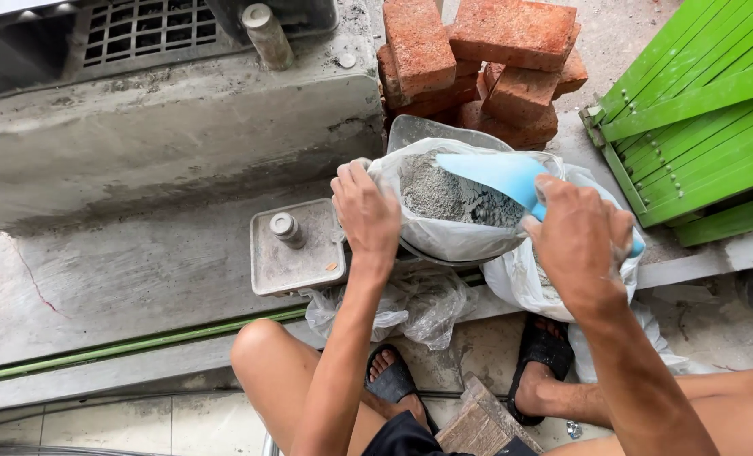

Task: The person scoops cement from a white bag using a blue scoop and pours it into a clear plastic container. The person repeats this action multiple times to fill the container.

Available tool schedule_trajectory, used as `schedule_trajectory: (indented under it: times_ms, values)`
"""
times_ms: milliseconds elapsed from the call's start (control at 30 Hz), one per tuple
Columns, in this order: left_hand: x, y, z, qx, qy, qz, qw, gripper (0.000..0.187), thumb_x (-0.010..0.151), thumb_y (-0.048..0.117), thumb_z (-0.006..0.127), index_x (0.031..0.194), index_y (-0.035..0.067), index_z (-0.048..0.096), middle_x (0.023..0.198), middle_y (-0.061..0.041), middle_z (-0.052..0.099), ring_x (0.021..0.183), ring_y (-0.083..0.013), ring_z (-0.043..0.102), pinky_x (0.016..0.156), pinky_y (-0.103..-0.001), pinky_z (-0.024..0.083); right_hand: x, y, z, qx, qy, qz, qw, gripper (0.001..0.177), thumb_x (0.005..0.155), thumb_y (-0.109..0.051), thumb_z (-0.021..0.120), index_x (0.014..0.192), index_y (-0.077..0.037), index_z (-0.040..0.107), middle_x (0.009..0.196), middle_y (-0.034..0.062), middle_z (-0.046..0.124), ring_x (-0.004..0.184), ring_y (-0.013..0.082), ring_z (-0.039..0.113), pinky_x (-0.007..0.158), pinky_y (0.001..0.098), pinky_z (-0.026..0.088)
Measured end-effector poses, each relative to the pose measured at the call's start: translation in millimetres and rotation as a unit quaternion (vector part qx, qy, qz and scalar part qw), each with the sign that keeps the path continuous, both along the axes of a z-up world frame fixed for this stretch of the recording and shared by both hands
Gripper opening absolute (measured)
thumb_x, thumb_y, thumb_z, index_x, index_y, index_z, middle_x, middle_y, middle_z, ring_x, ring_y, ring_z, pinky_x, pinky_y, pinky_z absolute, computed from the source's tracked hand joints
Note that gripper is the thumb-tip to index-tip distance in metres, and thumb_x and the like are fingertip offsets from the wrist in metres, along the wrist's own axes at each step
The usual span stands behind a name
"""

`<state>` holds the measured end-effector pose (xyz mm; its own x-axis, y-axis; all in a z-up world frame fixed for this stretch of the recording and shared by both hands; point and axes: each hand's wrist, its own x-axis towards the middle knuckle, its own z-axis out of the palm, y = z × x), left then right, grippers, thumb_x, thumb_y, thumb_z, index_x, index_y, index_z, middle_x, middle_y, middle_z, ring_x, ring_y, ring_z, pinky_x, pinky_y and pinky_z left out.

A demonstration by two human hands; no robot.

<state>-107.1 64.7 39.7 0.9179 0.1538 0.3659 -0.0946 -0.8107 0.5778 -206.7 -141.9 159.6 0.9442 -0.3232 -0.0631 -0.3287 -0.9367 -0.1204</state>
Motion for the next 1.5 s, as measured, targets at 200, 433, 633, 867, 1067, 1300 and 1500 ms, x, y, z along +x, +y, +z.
schedule_trajectory:
  times_ms: [200,433,633,867,1067,1300,1500]
  values:
    - [-52,-10,23,0.128,-0.148,-0.282,0.939,0.035,0.092,0.047,0.068,0.108,0.016,0.065,0.118,-0.002,0.066,0.121,-0.0225,0.057,0.124,-0.055,0.019,1,-19,8,-0.082,-0.002,-0.026,0.996,0.034,0.081,-0.04,0.084,0.109,-0.025,0.072,0.095,0.0128,0.079,0.095,0.0403,0.076,0.074,0.0522,0.051]
    - [-70,14,10,0.154,-0.132,-0.385,0.9,0.013,0.102,0.016,0.062,0.092,0.008,0.061,0.086,-0.005,0.061,0.081,-0.0217,0.061,0.119,-0.049,0.039,-3,-15,15,-0.159,0.008,0.029,0.987,0.025,0.084,-0.047,0.08,0.099,-0.031,0.07,0.091,0.0014,0.079,0.088,0.0277,0.078,0.072,0.0456,0.058]
    - [-81,31,8,0.154,-0.182,-0.436,0.868,0.017,0.091,-0.013,0.062,0.096,0.003,0.061,0.093,-0.012,0.06,0.083,-0.0259,0.062,0.115,-0.045,0.05,-2,3,11,-0.251,0.054,0.16,0.953,0.043,0.087,-0.054,0.072,0.123,-0.032,0.064,0.086,-0.006,0.077,0.066,0.0146,0.075,0.053,0.0328,0.062]
    - [-85,28,21,0.109,-0.223,-0.422,0.872,0.013,0.099,-0.006,0.059,0.089,0.003,0.057,0.086,-0.01,0.054,0.075,-0.026,0.052,0.114,-0.048,0.048,-3,-4,-10,-0.209,0.045,0.233,0.949,0.019,0.091,-0.019,0.062,0.106,-0.03,0.062,0.096,-0.0044,0.075,0.08,0.0266,0.078,0.059,0.043,0.06]
    - [-84,34,27,0.028,-0.205,-0.347,0.915,0.037,0.093,0.036,0.076,0.115,0.008,0.064,0.106,-0.011,0.065,0.102,-0.0264,0.062,0.122,-0.062,0.034,-15,-9,51,-0.282,0.094,0.085,0.951,0.046,0.088,-0.061,0.068,0.128,-0.041,0.062,0.087,-0.009,0.077,0.07,0.0124,0.078,0.061,0.0283,0.067]
    - [-97,21,46,-0.086,-0.005,-0.077,0.993,0.03,0.094,0.029,0.067,0.078,0.011,0.05,0.076,-0.007,0.057,0.068,-0.0256,0.053,0.064,-0.041,0.043,-4,-10,49,-0.198,0.116,0.066,0.971,0.044,0.084,-0.055,0.075,0.121,-0.032,0.07,0.108,0.0058,0.08,0.098,0.032,0.08,0.083,0.0469,0.061]
    - [-93,16,43,-0.113,0.311,-0.072,0.941,0.053,0.097,0.049,0.048,0.078,0.001,0.061,0.092,-0.025,0.071,0.088,-0.0497,0.062,0.077,-0.056,0.044,7,-1,25,-0.079,0.159,0.081,0.981,0.031,0.085,-0.033,0.06,0.095,-0.005,0.071,0.103,0.0153,0.077,0.094,0.0353,0.074,0.081,0.0518,0.056]
